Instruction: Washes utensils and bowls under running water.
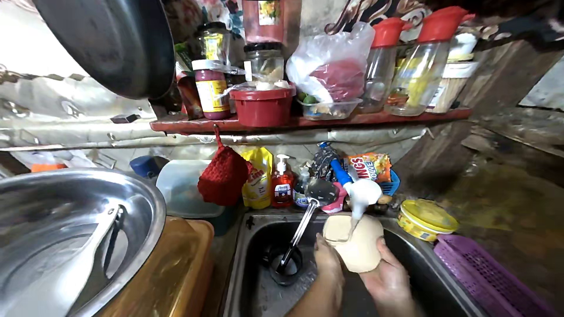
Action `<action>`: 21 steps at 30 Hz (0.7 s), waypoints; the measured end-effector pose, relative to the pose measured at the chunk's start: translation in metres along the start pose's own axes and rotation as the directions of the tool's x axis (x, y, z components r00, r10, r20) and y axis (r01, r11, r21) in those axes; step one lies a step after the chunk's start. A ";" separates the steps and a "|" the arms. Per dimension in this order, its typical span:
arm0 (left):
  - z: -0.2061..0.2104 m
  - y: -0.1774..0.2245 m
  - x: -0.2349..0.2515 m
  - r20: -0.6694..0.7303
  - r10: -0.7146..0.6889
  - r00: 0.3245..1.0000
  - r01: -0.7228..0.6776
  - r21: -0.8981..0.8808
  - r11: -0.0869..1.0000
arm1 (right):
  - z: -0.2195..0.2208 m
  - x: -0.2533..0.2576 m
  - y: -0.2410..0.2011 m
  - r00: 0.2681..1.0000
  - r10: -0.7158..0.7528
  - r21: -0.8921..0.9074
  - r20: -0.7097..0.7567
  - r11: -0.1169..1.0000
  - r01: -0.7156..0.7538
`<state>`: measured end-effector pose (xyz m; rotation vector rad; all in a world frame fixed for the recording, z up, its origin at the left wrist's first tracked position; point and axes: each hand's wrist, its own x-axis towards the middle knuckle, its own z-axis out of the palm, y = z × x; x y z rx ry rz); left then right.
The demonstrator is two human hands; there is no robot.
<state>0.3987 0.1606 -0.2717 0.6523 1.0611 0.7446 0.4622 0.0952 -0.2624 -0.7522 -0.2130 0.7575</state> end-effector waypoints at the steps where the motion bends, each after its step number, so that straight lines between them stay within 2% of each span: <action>1: 0.003 -0.001 -0.005 -0.033 -0.027 0.999 0.029 0.052 0.998 | 0.006 0.000 0.004 0.998 -0.038 -0.118 -0.041 0.993 0.033; 3: 0.003 0.002 -0.014 -0.022 -0.047 0.999 0.050 0.160 0.986 | 0.010 -0.002 0.008 0.991 -0.126 -0.466 -0.040 0.880 0.093; 4: 0.002 0.005 -0.018 0.028 -0.043 0.999 0.038 0.179 0.983 | 0.008 -0.002 0.009 0.989 -0.146 -0.639 0.008 0.760 0.117; 6: 0.000 0.007 -0.019 0.140 -0.021 0.990 -0.001 0.151 0.989 | 0.002 -0.004 0.009 0.988 -0.098 -0.882 0.120 0.447 0.151; 8: -0.005 0.006 -0.013 0.231 -0.007 0.973 -0.021 0.117 0.993 | 0.001 -0.004 0.012 0.978 0.027 -0.967 0.208 0.158 0.201; 10: -0.014 0.004 -0.005 0.257 -0.026 0.966 -0.001 0.105 0.994 | 0.003 -0.009 0.011 0.936 0.221 -0.960 0.274 -0.003 0.282; 11: -0.018 0.003 -0.001 0.222 -0.047 0.974 0.024 0.106 0.994 | 0.003 -0.009 0.010 0.895 0.342 -0.949 0.286 -0.031 0.315; 13: -0.030 0.001 0.008 0.157 -0.105 0.982 0.088 0.110 0.990 | -0.004 -0.003 0.006 0.825 0.490 -0.953 0.283 0.045 0.300; 14: -0.036 0.000 0.012 0.156 -0.160 0.975 0.143 0.117 0.983 | -0.007 0.000 0.001 0.827 0.513 -0.972 0.231 0.093 0.214; 15: -0.041 0.000 0.014 0.162 -0.221 0.962 0.204 0.114 0.972 | -0.005 0.004 -0.006 0.847 0.519 -0.991 0.115 0.114 0.065; 17: -0.046 -0.002 0.007 0.188 -0.341 0.921 0.331 0.084 0.940 | -0.001 0.019 -0.007 0.917 0.387 -0.977 -0.094 0.141 -0.160; 19: -0.046 -0.010 -0.001 0.268 -0.412 0.871 0.413 0.056 0.909 | -0.005 0.041 0.008 0.976 0.122 -0.960 -0.179 0.197 -0.201; 21: -0.045 -0.019 -0.003 0.345 -0.405 0.847 0.416 0.044 0.908 | -0.002 0.052 0.026 0.972 -0.024 -0.905 -0.236 0.368 -0.211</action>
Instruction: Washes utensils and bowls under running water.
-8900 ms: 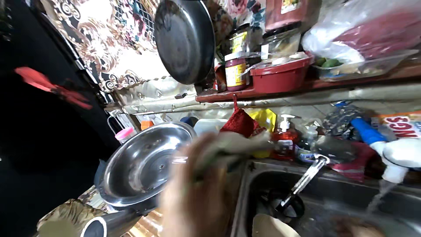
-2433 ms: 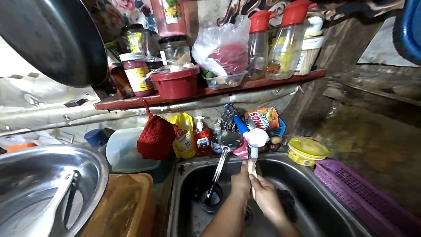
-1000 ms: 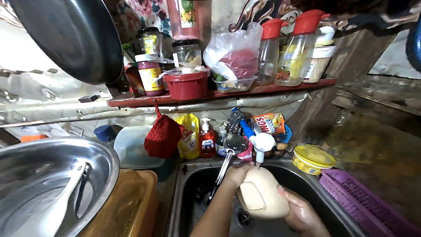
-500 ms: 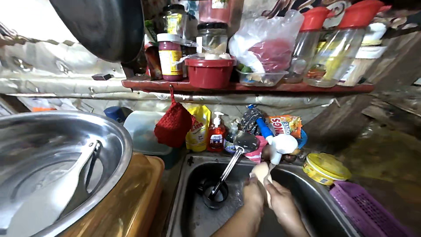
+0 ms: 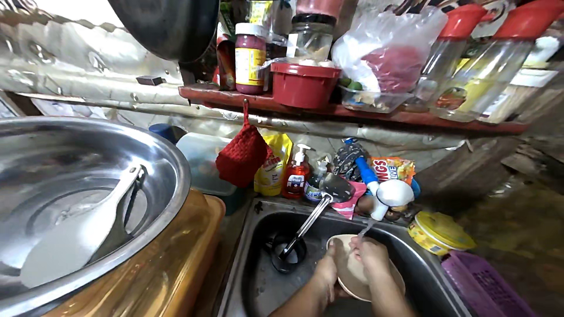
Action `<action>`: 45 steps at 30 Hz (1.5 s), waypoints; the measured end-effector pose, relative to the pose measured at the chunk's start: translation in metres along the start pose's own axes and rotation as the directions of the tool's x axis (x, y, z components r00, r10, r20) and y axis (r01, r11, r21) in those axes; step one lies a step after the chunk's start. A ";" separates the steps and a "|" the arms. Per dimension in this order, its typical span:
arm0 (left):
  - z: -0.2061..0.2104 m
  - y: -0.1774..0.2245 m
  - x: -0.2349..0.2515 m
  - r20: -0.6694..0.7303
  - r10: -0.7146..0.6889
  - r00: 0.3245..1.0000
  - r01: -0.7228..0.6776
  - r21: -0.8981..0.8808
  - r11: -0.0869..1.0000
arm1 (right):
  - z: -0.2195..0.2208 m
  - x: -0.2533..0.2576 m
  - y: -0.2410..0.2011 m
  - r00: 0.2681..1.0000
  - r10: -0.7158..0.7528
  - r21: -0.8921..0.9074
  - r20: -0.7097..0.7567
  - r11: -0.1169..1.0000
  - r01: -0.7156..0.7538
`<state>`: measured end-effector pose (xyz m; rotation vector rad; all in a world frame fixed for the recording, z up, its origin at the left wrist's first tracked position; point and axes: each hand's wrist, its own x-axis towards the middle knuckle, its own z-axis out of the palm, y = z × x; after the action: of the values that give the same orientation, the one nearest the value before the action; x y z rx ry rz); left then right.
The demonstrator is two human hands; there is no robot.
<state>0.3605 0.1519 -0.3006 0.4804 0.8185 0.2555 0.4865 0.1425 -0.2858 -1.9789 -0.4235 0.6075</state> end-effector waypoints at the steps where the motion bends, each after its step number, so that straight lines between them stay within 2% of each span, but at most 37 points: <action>1: -0.002 -0.002 0.000 0.033 0.018 0.999 -0.018 0.001 1.000 | 0.009 -0.004 -0.001 1.000 0.021 0.114 -0.005 0.993 -0.020; 3: -0.007 -0.003 0.004 0.100 0.094 0.990 -0.093 -0.019 0.996 | 0.028 -0.021 -0.006 0.990 0.091 0.343 0.110 0.931 -0.124; 5: -0.012 -0.002 0.011 0.131 0.206 0.970 -0.190 -0.121 0.974 | 0.044 -0.040 -0.004 0.965 0.142 0.461 0.219 0.857 -0.230; 6: -0.013 0.001 0.012 0.099 0.237 0.966 -0.220 -0.161 0.962 | 0.046 -0.047 -0.002 0.952 0.155 0.488 0.264 0.830 -0.271; 8: -0.014 0.010 0.009 -0.055 0.285 0.957 -0.289 -0.107 0.951 | 0.038 -0.052 0.007 0.913 0.199 0.462 0.356 0.812 -0.357; 9: -0.015 0.015 0.007 -0.115 0.329 0.937 -0.331 0.002 0.944 | 0.029 -0.051 0.014 0.893 0.236 0.407 0.383 0.825 -0.392; 10: -0.015 0.021 0.002 -0.115 0.381 0.917 -0.369 0.116 0.922 | 0.017 -0.045 0.021 0.885 0.257 0.348 0.388 0.849 -0.398; 12: -0.011 0.024 -0.001 -0.098 0.437 0.894 -0.406 0.230 0.884 | -0.001 -0.029 0.031 0.942 0.220 0.265 0.253 0.921 -0.286; 14: -0.006 0.014 0.002 -0.099 0.378 0.921 -0.359 0.170 0.918 | -0.005 -0.018 0.027 0.987 0.146 0.273 0.069 0.949 -0.160; 16: 0.001 0.003 0.007 -0.044 0.248 0.968 -0.246 0.049 0.968 | 0.003 -0.016 0.010 0.999 0.040 0.350 -0.032 0.936 -0.026; 17: 0.005 -0.001 0.007 0.010 0.208 0.978 -0.208 -0.010 0.978 | 0.009 -0.018 0.002 0.999 0.021 0.410 -0.024 0.912 -0.009; 18: 0.007 -0.002 0.007 0.061 0.198 0.978 -0.194 -0.068 0.979 | 0.015 -0.024 -0.005 0.998 0.032 0.471 0.049 0.881 -0.051; 20: 0.007 0.002 0.007 0.083 0.214 0.973 -0.197 -0.172 0.965 | 0.023 -0.039 -0.006 0.974 0.019 0.479 0.226 0.868 -0.128; 22: 0.004 0.009 0.007 0.006 0.202 0.979 -0.195 -0.227 0.954 | 0.018 -0.049 -0.003 0.929 -0.043 0.311 0.368 0.947 -0.079; 24: -0.001 0.013 0.008 -0.095 0.171 0.981 -0.187 -0.189 0.964 | 0.003 -0.057 -0.002 0.875 -0.026 -0.012 0.483 0.999 0.036; 26: -0.011 0.017 0.011 -0.134 0.138 0.981 -0.155 -0.120 0.981 | -0.017 -0.059 -0.003 0.836 -0.034 -0.263 0.548 0.941 0.211; 27: -0.012 0.018 0.013 -0.152 0.122 0.981 -0.137 -0.096 0.986 | -0.027 -0.060 0.000 0.849 -0.123 -0.291 0.514 0.906 0.308; 28: -0.012 0.020 0.014 -0.179 0.102 0.979 -0.118 -0.081 0.990 | -0.034 -0.059 0.007 0.873 -0.282 -0.281 0.399 0.868 0.409; 30: -0.012 0.022 0.015 -0.213 0.071 0.975 -0.086 -0.061 0.994 | -0.045 -0.053 0.016 0.836 -0.547 -0.322 0.042 0.785 0.529; 31: -0.013 0.021 0.016 -0.212 0.056 0.976 -0.071 -0.063 0.996 | -0.050 -0.049 0.020 0.819 -0.566 -0.326 -0.091 0.795 0.512; 33: -0.011 0.019 0.016 -0.181 0.006 0.983 -0.025 -0.107 0.994 | -0.058 -0.043 0.022 0.889 -0.413 -0.207 -0.198 0.904 0.374; 35: -0.007 0.016 0.017 -0.149 -0.049 0.988 0.030 -0.127 0.991 | -0.060 -0.047 0.018 0.956 -0.230 -0.034 -0.182 0.973 0.228; 37: 0.000 0.017 0.017 -0.119 -0.090 0.989 0.076 -0.117 0.990 | -0.062 -0.051 0.018 0.948 -0.256 -0.059 -0.191 0.967 0.249; 39: 0.008 0.024 0.015 -0.074 -0.060 0.995 0.059 -0.010 0.998 | -0.064 -0.052 0.027 0.937 -0.254 -0.082 -0.242 0.967 0.240; 40: 0.015 0.029 0.013 -0.056 -0.002 0.998 0.008 0.102 0.995 | -0.064 -0.050 0.034 0.946 -0.188 -0.044 -0.263 0.982 0.183; 42: 0.030 0.042 0.002 0.044 0.170 0.984 -0.175 0.353 0.919 | -0.062 -0.045 0.049 0.972 0.061 0.134 -0.227 0.990 -0.031; 44: 0.046 0.055 -0.005 0.209 0.303 0.930 -0.368 0.558 0.744 | -0.051 -0.038 0.058 0.951 0.305 0.426 -0.054 0.868 -0.254; 45: 0.053 0.061 -0.008 0.257 0.329 0.909 -0.414 0.664 0.623 | -0.043 -0.031 0.064 0.938 0.343 0.547 0.050 0.776 -0.314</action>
<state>0.3927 0.1848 -0.2336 1.4072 0.6769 0.2889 0.4885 0.0660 -0.3187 -1.5057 0.1407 0.7930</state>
